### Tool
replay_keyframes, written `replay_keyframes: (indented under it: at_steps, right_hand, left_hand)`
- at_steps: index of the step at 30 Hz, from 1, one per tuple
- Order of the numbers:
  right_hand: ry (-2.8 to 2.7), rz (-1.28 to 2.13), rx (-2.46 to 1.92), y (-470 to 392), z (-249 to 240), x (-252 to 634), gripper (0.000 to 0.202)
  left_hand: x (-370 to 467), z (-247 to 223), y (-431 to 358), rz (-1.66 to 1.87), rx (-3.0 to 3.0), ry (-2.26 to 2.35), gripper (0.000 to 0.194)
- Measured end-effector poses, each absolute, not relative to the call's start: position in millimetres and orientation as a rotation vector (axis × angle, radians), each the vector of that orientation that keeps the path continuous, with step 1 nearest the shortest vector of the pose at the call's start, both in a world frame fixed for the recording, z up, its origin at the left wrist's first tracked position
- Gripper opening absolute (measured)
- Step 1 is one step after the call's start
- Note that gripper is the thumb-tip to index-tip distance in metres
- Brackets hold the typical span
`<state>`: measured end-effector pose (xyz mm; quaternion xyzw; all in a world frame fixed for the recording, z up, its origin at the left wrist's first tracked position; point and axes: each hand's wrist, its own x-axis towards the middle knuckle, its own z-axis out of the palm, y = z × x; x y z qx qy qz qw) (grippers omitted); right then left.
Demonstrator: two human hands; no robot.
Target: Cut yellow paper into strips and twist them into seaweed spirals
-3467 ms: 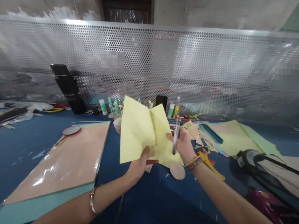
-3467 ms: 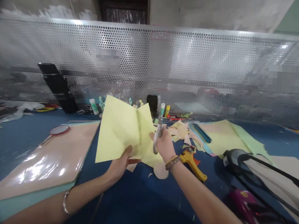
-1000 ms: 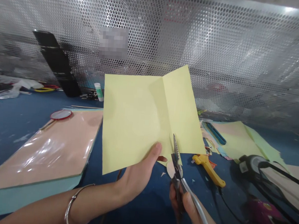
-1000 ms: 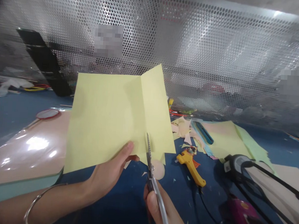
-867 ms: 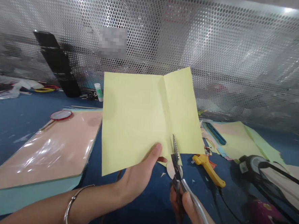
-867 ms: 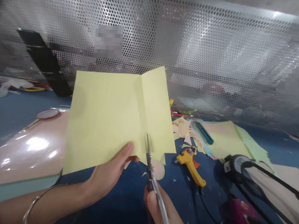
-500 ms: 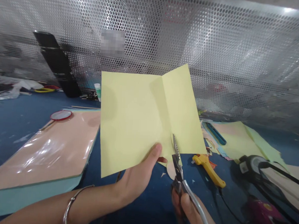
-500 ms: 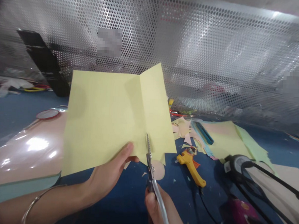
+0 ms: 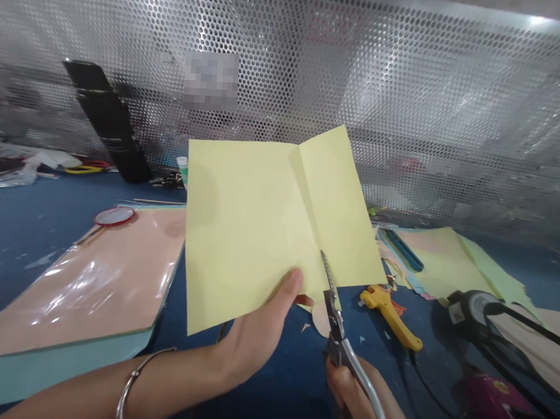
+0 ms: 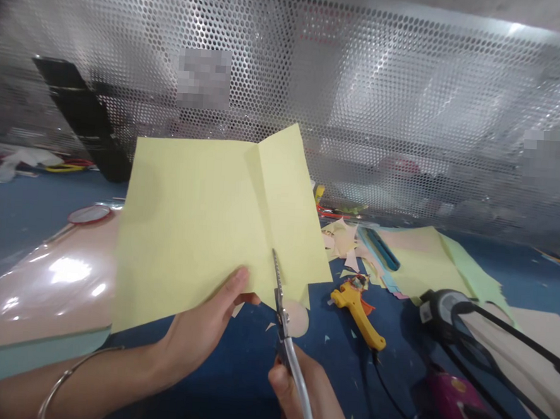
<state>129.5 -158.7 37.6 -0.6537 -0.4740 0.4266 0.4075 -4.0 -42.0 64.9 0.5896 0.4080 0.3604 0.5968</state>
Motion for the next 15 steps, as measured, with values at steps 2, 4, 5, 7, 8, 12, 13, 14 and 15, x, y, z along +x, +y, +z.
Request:
replay_keyframes:
  at_steps: [2,4,5,7,8,12,13,14,15]
  right_hand:
    - [-1.157,1.065,-1.677,-161,35,130,0.052]
    - [-1.104,1.104,-1.703,-162,31,131,0.053]
    - [-1.087,1.142,-1.696,-162,29,132,0.053]
    - [-1.093,1.221,-1.635,-160,27,134,0.055]
    - [-1.108,1.248,-1.587,-158,27,135,0.056]
    - [-1.133,1.266,-1.472,-152,30,138,0.057]
    - [-1.13,1.266,-1.464,-151,31,138,0.057]
    - [-1.126,1.266,-1.459,-151,31,138,0.059]
    - [-1.122,1.267,-1.453,-150,31,138,0.06]
  left_hand:
    - [-3,65,-42,0.848,1.364,0.954,0.043]
    - [-3,64,-42,0.854,1.363,0.959,0.043]
    - [-3,64,-42,0.854,1.364,0.957,0.043]
    - [-4,64,-43,0.843,1.371,0.953,0.043]
    - [-4,64,-44,0.835,1.378,0.954,0.043]
    - [-7,67,-48,0.81,1.45,0.991,0.041]
    - [-8,68,-49,0.804,1.477,1.001,0.039]
    - [-8,70,-51,0.8,1.502,1.008,0.037]
    - [-9,71,-52,0.797,1.526,1.011,0.036]
